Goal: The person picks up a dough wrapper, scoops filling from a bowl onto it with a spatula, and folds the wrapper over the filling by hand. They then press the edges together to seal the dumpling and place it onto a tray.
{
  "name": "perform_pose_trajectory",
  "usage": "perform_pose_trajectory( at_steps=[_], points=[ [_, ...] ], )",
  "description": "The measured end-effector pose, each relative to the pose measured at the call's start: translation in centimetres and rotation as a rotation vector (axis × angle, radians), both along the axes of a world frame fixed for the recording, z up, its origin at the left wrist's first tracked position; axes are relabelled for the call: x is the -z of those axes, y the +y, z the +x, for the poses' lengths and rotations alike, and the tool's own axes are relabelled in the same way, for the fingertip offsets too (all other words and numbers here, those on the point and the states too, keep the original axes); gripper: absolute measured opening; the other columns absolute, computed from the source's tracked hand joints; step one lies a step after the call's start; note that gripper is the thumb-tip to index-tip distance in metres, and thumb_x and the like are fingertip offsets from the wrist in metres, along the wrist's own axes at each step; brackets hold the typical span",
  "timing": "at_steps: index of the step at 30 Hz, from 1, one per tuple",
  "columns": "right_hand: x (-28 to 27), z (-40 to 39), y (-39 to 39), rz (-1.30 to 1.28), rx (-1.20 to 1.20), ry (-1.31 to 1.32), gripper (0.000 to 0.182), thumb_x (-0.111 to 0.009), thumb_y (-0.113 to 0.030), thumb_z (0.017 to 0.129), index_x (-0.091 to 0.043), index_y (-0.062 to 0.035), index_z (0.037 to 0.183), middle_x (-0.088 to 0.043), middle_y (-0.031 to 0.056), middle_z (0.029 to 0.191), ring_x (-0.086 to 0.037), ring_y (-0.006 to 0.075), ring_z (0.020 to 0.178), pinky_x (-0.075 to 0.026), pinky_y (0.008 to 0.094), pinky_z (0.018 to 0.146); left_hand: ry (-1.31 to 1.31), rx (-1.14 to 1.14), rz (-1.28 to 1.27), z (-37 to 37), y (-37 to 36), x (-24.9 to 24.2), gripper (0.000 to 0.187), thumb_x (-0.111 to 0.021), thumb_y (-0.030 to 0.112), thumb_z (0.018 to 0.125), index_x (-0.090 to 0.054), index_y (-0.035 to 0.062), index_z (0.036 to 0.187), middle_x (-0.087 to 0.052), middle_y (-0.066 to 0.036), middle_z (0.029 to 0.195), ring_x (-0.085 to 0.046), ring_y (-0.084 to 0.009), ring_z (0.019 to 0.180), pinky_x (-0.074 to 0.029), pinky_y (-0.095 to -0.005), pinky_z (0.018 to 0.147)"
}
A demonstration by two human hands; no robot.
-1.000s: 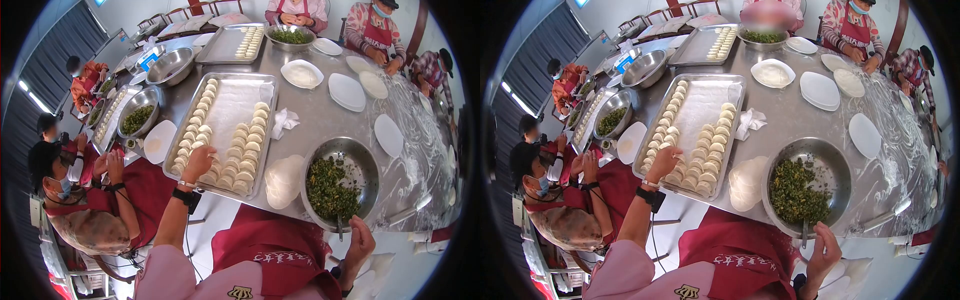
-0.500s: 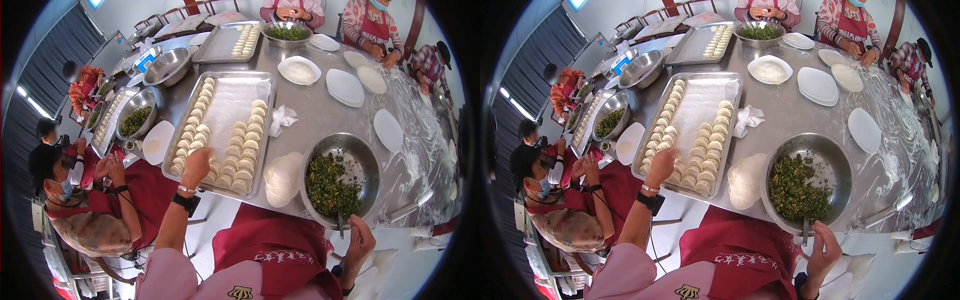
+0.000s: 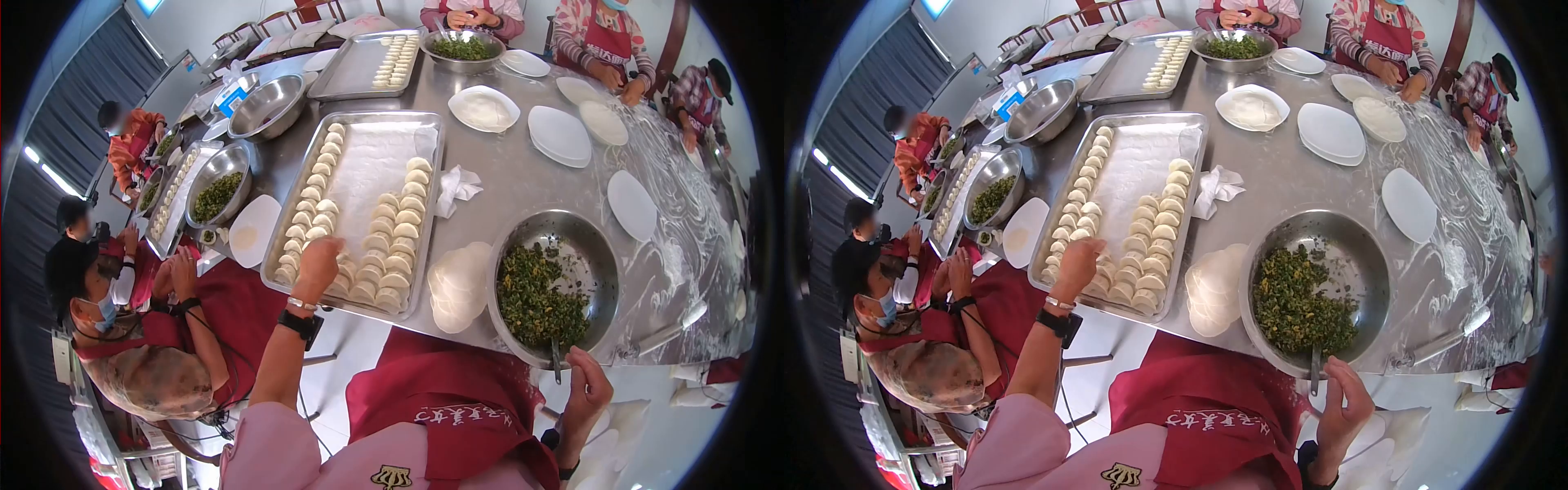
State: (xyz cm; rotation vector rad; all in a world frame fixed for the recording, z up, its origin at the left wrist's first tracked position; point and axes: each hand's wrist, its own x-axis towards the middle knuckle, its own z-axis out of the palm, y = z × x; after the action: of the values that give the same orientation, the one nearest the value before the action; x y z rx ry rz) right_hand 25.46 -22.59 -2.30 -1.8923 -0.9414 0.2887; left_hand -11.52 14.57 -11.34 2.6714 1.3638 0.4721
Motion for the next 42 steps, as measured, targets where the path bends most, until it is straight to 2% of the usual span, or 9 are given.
perform_pose_trajectory(
  at_steps=[25, 28, 29, 32, 35, 37, 39, 41, 42],
  points=[
    [0.2, 0.0, 0.2, 0.003, 0.038, 0.041, 0.018, -0.06, 0.007, 0.087, -0.073, 0.003, 0.099, -0.074, 0.0175, 0.103, -0.07, 0.0275, 0.101, -0.052, 0.0356, 0.092, 0.098, -0.046, -0.064, 0.3, -1.1, 0.4, 0.039, -0.054, -0.009, 0.077, -0.067, 0.0041, 0.112, -0.069, -0.018, 0.111, -0.065, -0.0379, 0.101, -0.053, -0.0445, 0.086],
    [0.3, 0.1, 0.1, 0.022, 0.048, -0.046, 0.022, -0.057, 0.008, 0.09, -0.071, 0.0034, 0.106, -0.074, 0.0162, 0.105, -0.07, 0.0245, 0.101, -0.052, 0.0337, 0.092, 0.063, -0.055, -0.105, 0.0, -1.0, -0.1, 0.04, -0.055, -0.008, 0.079, -0.067, 0.0033, 0.116, -0.068, -0.019, 0.117, -0.065, -0.0367, 0.107, -0.053, -0.0436, 0.09],
    [0.1, 0.2, 0.0, 0.028, 0.051, -0.09, 0.023, -0.055, 0.008, 0.091, -0.071, 0.0036, 0.108, -0.074, 0.0157, 0.105, -0.07, 0.0231, 0.101, -0.052, 0.0328, 0.092, 0.016, -0.061, -0.049, 0.8, -1.5, -0.5, 0.04, -0.055, -0.008, 0.081, -0.067, 0.003, 0.117, -0.067, -0.019, 0.118, -0.064, -0.0367, 0.109, -0.053, -0.0435, 0.091],
    [-0.2, 0.7, -0.1, -0.013, -0.087, -0.231, 0.031, -0.053, 0.012, 0.087, -0.069, 0.0006, 0.111, -0.071, 0.0166, 0.112, -0.067, 0.0314, 0.11, -0.05, 0.0382, 0.098, -0.158, -0.071, 0.06, 4.3, -4.4, -5.0, 0.034, -0.058, -0.003, 0.085, -0.066, 0.0002, 0.119, -0.067, -0.021, 0.119, -0.063, -0.0377, 0.111, -0.053, -0.0432, 0.092],
    [0.1, 0.9, 0.2, -0.047, -0.259, -0.3, 0.035, -0.055, 0.012, 0.081, -0.068, -0.0006, 0.111, -0.07, 0.0166, 0.115, -0.063, 0.0367, 0.114, -0.049, 0.0437, 0.1, -0.467, 0.075, -0.162, 9.3, -8.7, -7.9, 0.032, -0.06, -0.001, 0.085, -0.065, -0.0016, 0.117, -0.066, -0.022, 0.119, -0.064, -0.0382, 0.109, -0.053, -0.0429, 0.091],
    [0.2, 0.4, 0.9, -0.041, -0.319, -0.321, 0.03, -0.056, 0.008, 0.081, -0.068, 0.0004, 0.107, -0.07, 0.0168, 0.111, -0.064, 0.0385, 0.11, -0.05, 0.0459, 0.098, -0.49, 0.276, -0.205, 12.5, -10.4, -6.5, 0.032, -0.059, -0.002, 0.086, -0.063, -0.0023, 0.118, -0.065, -0.022, 0.118, -0.065, -0.0384, 0.106, -0.053, -0.0444, 0.09],
    [0.7, 0.4, 1.1, -0.033, -0.356, -0.299, 0.03, -0.058, 0.007, 0.08, -0.069, -0.001, 0.107, -0.07, 0.0171, 0.111, -0.065, 0.0378, 0.11, -0.051, 0.0459, 0.097, -0.401, 0.268, -0.341, 16.0, -11.7, -5.1, 0.033, -0.061, 0.001, 0.087, -0.062, -0.0028, 0.12, -0.064, -0.021, 0.124, -0.061, -0.0375, 0.114, -0.05, -0.0431, 0.098],
    [1.5, 0.7, 0.8, -0.029, -0.387, -0.277, 0.03, -0.058, 0.006, 0.08, -0.069, -0.0016, 0.107, -0.07, 0.0173, 0.111, -0.065, 0.0378, 0.11, -0.051, 0.0462, 0.097, -0.308, 0.196, -0.25, 18.9, -11.8, -3.0, 0.032, -0.06, 0.004, 0.089, -0.062, -0.0025, 0.12, -0.063, -0.02, 0.124, -0.06, -0.0377, 0.114, -0.049, -0.0439, 0.097],
    [1.9, 0.9, 0.5, -0.05, -0.396, -0.238, 0.039, -0.063, 0.008, 0.073, -0.069, -0.0024, 0.111, -0.07, 0.0163, 0.115, -0.063, 0.0367, 0.115, -0.049, 0.045, 0.101, -0.264, 0.161, -0.206, 19.9, -11.6, -2.0, 0.032, -0.06, 0.006, 0.089, -0.061, -0.0024, 0.12, -0.062, -0.02, 0.124, -0.059, -0.0377, 0.114, -0.049, -0.0443, 0.096]
  ],
)
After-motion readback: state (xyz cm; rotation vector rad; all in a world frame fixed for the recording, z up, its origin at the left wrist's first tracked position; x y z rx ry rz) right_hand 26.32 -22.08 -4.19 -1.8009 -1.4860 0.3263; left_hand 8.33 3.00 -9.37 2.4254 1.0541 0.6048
